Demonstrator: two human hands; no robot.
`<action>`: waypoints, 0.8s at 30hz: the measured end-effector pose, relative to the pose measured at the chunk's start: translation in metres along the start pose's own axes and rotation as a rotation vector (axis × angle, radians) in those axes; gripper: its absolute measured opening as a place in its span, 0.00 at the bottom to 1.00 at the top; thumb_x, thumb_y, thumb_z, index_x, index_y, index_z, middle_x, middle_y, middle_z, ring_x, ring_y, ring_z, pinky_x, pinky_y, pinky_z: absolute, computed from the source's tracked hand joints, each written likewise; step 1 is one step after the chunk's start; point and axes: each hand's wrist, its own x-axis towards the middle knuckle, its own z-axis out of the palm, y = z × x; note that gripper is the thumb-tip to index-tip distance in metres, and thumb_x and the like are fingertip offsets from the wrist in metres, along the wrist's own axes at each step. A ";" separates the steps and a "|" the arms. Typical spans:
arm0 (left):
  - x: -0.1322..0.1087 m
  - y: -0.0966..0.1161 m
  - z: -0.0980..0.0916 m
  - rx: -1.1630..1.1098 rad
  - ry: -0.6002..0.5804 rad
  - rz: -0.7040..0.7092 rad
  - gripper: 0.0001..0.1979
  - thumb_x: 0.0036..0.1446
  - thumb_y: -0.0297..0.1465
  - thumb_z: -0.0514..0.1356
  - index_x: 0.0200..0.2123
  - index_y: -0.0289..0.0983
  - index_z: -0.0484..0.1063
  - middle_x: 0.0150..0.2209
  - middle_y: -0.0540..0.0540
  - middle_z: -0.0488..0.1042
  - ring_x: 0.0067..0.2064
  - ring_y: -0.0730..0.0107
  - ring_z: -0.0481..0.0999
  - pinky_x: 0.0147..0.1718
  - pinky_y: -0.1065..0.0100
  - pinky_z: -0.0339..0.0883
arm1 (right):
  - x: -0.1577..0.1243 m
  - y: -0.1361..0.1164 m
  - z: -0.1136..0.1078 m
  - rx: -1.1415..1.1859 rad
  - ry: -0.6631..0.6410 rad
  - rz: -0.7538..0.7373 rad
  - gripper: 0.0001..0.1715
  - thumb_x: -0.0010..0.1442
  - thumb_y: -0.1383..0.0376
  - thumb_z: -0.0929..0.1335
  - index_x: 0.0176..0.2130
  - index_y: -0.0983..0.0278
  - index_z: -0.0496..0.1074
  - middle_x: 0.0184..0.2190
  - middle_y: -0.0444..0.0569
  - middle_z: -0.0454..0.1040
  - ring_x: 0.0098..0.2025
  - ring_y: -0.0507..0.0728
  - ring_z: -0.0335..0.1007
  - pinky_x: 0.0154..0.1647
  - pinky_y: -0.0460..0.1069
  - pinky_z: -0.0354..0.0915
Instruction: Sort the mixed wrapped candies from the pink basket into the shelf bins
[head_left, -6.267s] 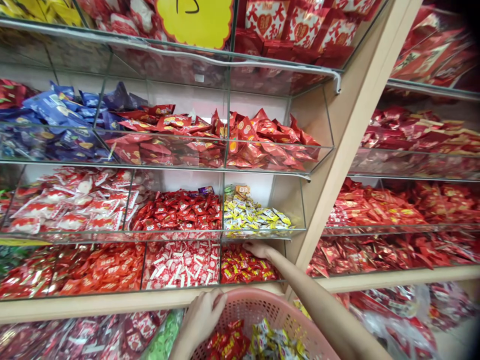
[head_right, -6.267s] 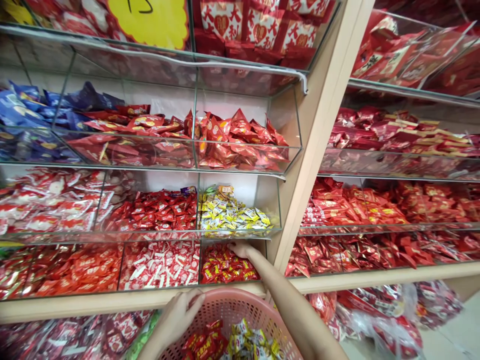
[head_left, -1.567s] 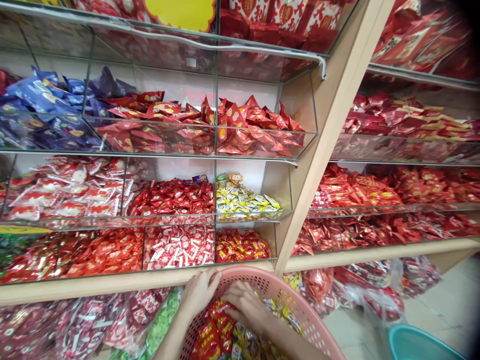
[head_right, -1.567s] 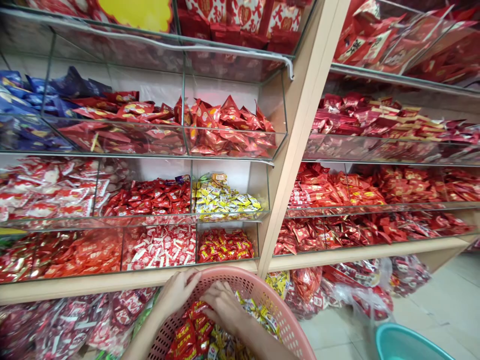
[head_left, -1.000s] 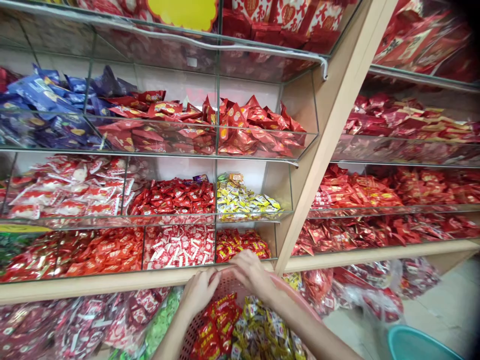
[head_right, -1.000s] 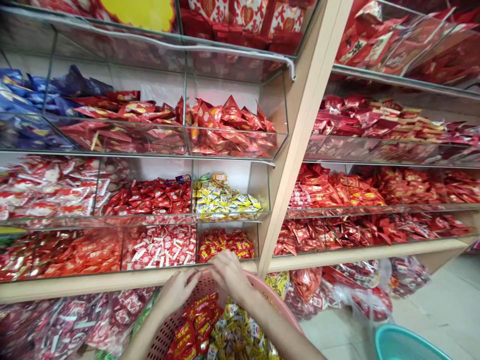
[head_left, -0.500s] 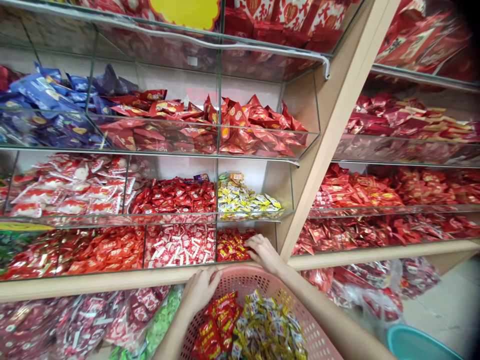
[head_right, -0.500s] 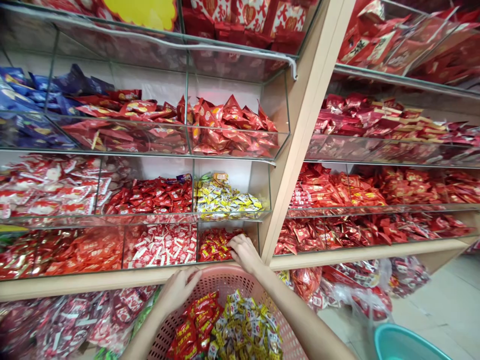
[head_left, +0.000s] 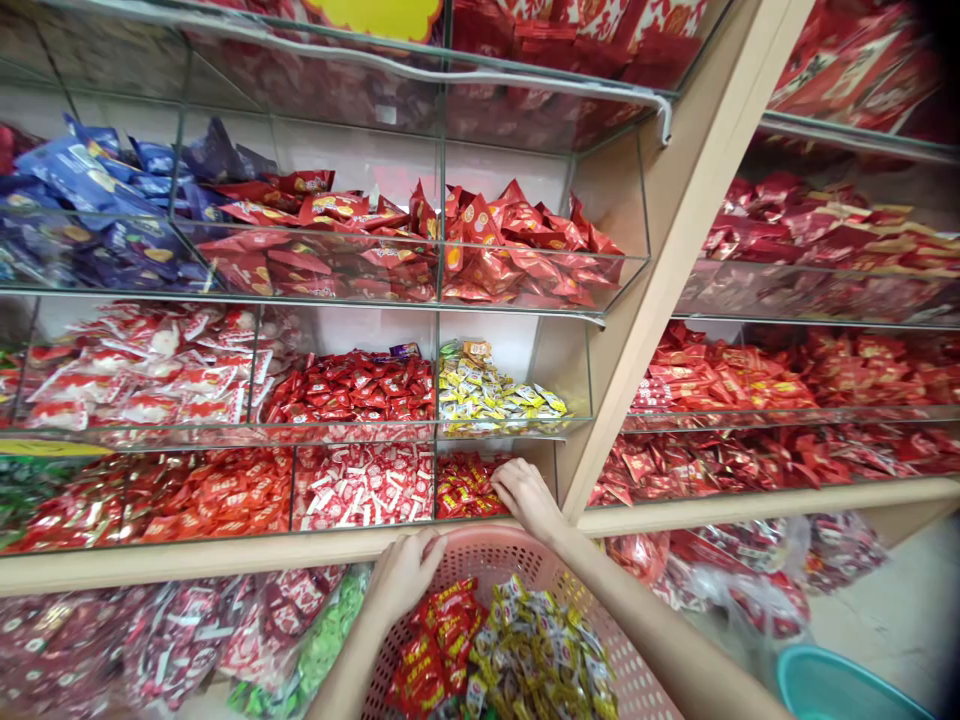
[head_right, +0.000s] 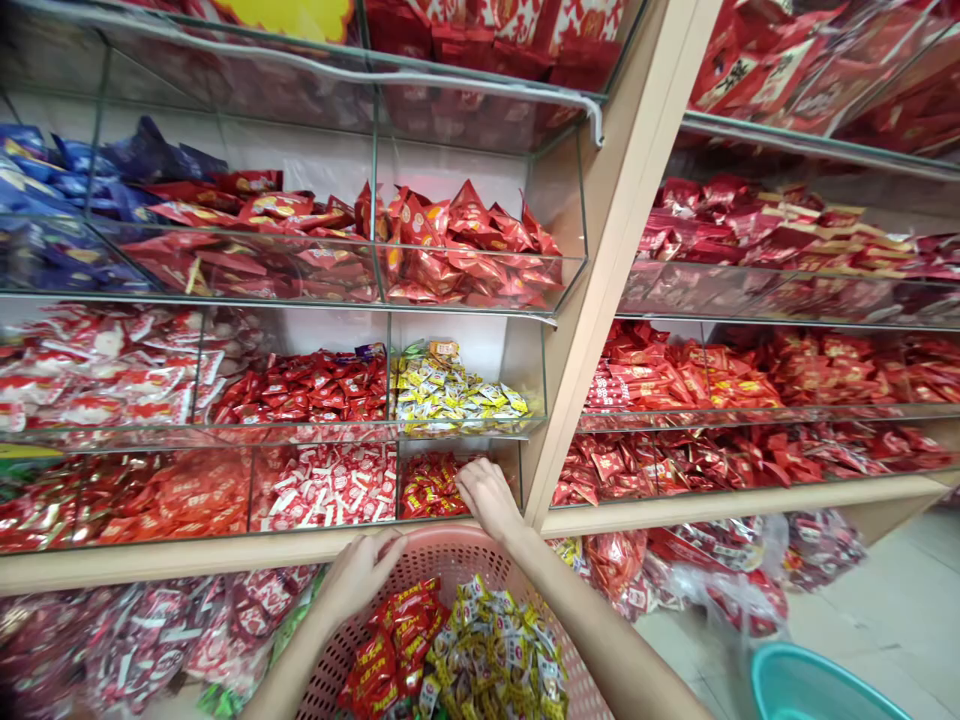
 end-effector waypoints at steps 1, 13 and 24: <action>0.000 0.000 0.000 0.001 0.003 0.004 0.20 0.62 0.43 0.46 0.39 0.41 0.74 0.33 0.46 0.77 0.38 0.65 0.74 0.36 0.72 0.58 | 0.000 -0.002 -0.004 0.030 0.037 0.020 0.10 0.63 0.66 0.60 0.35 0.62 0.69 0.34 0.49 0.72 0.41 0.56 0.62 0.41 0.50 0.57; 0.000 -0.001 0.002 0.009 0.012 0.024 0.21 0.62 0.44 0.44 0.37 0.41 0.72 0.32 0.46 0.76 0.36 0.67 0.74 0.33 0.73 0.57 | -0.058 -0.090 -0.011 0.624 -0.035 0.312 0.08 0.59 0.65 0.63 0.31 0.62 0.71 0.29 0.45 0.72 0.33 0.53 0.66 0.34 0.47 0.61; -0.001 0.000 0.001 0.012 -0.005 -0.020 0.19 0.61 0.43 0.46 0.42 0.42 0.73 0.38 0.45 0.77 0.41 0.65 0.74 0.38 0.71 0.59 | -0.068 -0.128 0.058 0.915 -0.135 0.550 0.08 0.52 0.68 0.65 0.24 0.64 0.71 0.22 0.44 0.74 0.26 0.52 0.69 0.29 0.45 0.63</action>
